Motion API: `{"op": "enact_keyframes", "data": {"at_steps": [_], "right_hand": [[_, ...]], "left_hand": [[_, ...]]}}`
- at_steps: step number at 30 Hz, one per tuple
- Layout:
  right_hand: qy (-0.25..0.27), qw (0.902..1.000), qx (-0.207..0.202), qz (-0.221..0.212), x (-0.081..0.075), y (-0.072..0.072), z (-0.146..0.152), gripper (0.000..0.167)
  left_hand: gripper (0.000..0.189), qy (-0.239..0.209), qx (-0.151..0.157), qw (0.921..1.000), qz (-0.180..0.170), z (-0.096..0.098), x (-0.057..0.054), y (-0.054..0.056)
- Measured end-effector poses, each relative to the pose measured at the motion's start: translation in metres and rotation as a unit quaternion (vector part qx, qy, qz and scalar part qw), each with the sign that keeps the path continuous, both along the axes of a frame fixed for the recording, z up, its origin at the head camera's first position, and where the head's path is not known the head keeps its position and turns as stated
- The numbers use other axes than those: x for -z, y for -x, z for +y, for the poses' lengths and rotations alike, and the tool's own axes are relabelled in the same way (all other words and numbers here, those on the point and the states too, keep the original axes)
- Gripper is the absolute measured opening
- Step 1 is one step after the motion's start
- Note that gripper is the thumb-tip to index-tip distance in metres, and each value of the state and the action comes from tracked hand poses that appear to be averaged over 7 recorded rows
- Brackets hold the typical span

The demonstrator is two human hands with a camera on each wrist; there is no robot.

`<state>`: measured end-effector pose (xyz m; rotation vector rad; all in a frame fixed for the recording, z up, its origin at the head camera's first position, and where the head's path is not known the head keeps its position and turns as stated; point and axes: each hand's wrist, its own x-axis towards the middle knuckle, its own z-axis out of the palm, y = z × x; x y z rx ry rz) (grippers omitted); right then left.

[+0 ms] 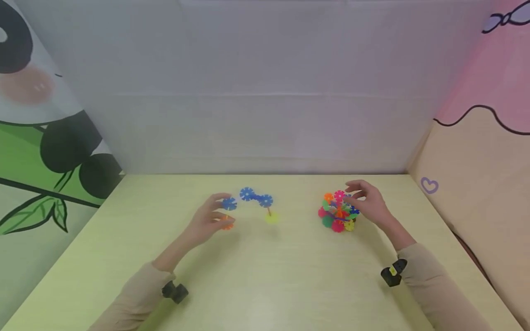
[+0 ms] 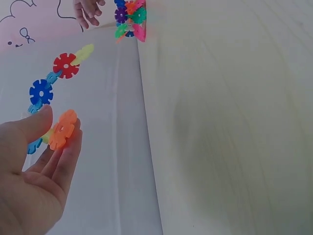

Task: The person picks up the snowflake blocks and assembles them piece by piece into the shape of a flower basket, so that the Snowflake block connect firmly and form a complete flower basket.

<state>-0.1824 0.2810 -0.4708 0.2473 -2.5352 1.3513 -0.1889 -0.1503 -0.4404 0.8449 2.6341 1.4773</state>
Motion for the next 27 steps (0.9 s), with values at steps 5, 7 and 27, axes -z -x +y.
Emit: {"op": "enact_keyframes", "data": {"at_steps": [5,7,27], "right_hand": [[-0.025,0.9992,0.026,-0.02,0.011,0.005,0.023,0.046],[-0.039,0.9983,0.025,-0.035,0.016,0.006,0.027,0.048],[0.014,0.9913,-0.034,-0.126,0.034,0.009,0.022,0.051]], "left_hand": [[0.058,-0.001,-0.015,0.9999,-0.007,-0.004,0.0,-0.003],[0.058,0.002,-0.018,0.9998,-0.01,-0.005,0.001,-0.004],[0.059,0.016,-0.034,0.9993,-0.005,-0.009,0.011,-0.005]]}}
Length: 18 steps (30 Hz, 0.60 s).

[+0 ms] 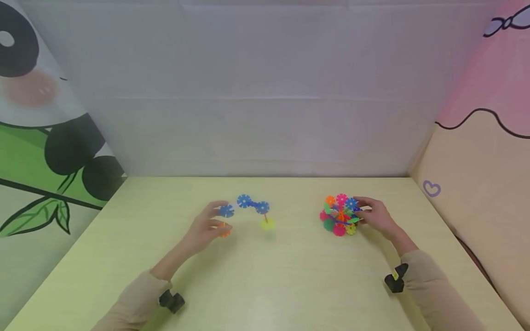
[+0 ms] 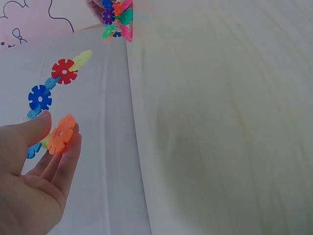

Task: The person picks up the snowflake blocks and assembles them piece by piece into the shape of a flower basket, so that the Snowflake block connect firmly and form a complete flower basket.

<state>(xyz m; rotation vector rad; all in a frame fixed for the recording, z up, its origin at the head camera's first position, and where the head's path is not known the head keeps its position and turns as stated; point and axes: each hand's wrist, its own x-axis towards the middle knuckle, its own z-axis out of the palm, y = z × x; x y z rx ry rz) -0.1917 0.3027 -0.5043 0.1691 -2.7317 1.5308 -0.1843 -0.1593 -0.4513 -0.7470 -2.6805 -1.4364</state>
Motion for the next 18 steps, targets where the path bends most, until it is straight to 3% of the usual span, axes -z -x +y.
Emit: {"op": "enact_keyframes", "data": {"at_steps": [9,18], "right_hand": [[0.041,0.9989,-0.02,0.014,-0.011,0.001,-0.012,0.05],[0.085,0.995,-0.048,0.023,-0.018,-0.002,-0.046,0.049]], "left_hand": [[0.059,-0.003,-0.006,1.0,0.004,0.005,0.001,0.005],[0.058,-0.011,-0.012,0.9999,0.005,0.007,-0.006,0.009]]}}
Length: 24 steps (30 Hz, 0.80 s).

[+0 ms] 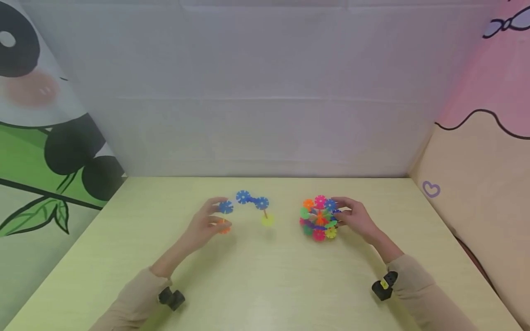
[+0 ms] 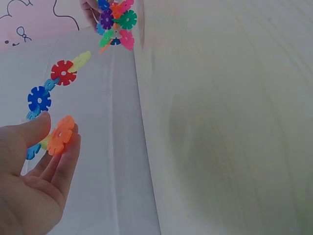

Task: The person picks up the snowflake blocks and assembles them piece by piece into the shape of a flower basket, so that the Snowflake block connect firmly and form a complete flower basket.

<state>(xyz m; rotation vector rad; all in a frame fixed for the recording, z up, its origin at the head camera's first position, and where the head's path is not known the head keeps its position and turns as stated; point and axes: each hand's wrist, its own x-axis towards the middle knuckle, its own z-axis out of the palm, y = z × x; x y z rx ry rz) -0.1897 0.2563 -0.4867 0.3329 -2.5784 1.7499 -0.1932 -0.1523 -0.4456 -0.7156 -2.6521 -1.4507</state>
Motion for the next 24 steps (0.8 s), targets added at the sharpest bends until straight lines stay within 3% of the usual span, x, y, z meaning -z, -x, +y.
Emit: {"op": "enact_keyframes", "data": {"at_steps": [9,24], "right_hand": [[0.03,0.9979,-0.055,-0.018,0.005,-0.007,-0.045,0.051],[0.043,0.9936,-0.095,-0.042,0.016,-0.008,-0.083,0.053]], "left_hand": [[0.059,-0.011,-0.007,0.9999,0.01,-0.002,-0.012,-0.001],[0.059,-0.022,-0.009,0.9997,-0.006,0.005,-0.016,-0.006]]}}
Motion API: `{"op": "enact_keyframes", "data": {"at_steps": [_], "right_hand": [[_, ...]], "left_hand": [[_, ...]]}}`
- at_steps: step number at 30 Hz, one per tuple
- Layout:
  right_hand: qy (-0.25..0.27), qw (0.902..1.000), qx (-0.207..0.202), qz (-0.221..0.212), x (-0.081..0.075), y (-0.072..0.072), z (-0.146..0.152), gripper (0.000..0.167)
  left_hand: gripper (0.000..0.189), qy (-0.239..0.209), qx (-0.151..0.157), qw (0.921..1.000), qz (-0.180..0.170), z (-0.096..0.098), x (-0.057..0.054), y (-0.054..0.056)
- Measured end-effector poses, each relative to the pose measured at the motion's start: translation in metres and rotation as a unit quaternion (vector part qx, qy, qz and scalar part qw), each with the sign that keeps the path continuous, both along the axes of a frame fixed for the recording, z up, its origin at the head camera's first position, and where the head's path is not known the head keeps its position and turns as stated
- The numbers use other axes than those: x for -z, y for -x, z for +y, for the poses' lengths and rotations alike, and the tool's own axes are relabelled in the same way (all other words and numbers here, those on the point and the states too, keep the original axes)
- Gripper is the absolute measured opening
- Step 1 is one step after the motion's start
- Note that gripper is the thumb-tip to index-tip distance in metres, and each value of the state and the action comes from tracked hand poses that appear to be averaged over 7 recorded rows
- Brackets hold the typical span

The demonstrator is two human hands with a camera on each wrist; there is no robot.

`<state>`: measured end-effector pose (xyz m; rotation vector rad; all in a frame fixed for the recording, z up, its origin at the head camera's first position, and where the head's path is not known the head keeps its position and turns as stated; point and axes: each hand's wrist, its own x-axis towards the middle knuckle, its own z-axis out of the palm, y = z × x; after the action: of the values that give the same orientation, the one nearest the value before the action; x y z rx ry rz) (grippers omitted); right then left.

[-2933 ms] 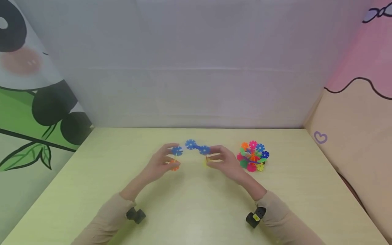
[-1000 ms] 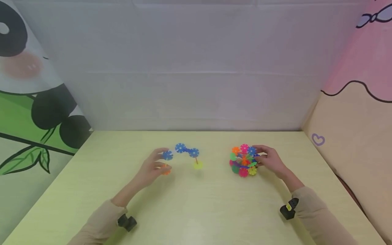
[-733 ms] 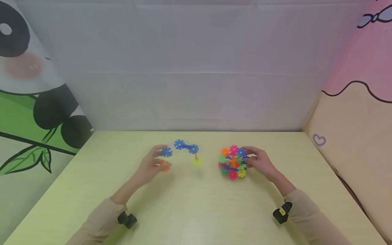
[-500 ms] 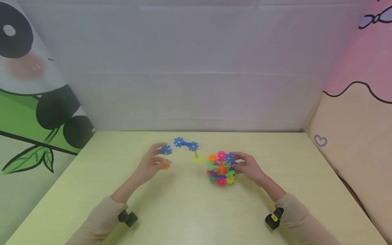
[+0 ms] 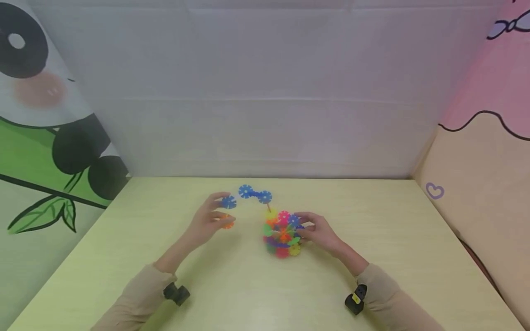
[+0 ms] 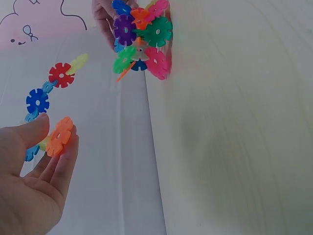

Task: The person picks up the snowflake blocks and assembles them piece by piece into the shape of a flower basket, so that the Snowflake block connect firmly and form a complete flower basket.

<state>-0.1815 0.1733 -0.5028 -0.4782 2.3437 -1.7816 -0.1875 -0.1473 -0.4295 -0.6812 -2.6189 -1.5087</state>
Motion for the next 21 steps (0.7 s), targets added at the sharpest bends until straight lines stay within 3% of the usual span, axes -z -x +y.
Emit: {"op": "enact_keyframes", "data": {"at_steps": [5,9,12,17,21], "right_hand": [[-0.065,0.9973,0.01,0.033,-0.006,0.001,-0.001,0.052],[-0.134,0.9802,0.045,0.139,-0.017,0.001,0.002,0.044],[-0.142,0.9699,0.06,0.189,-0.025,-0.002,0.002,0.038],[-0.101,0.9813,0.039,0.159,-0.033,-0.006,-0.007,0.03],[-0.085,0.9864,0.047,0.133,-0.039,-0.009,-0.01,0.019]], "left_hand": [[0.06,0.0,-0.002,0.9999,-0.013,0.009,-0.001,-0.002],[0.059,-0.008,0.005,0.9999,-0.012,0.017,-0.001,-0.003],[0.059,-0.012,0.017,0.9997,-0.009,0.023,0.001,-0.003],[0.058,-0.012,0.04,0.9991,-0.01,0.035,0.005,-0.002],[0.062,-0.009,0.044,0.9988,-0.019,0.043,0.006,-0.002]]}}
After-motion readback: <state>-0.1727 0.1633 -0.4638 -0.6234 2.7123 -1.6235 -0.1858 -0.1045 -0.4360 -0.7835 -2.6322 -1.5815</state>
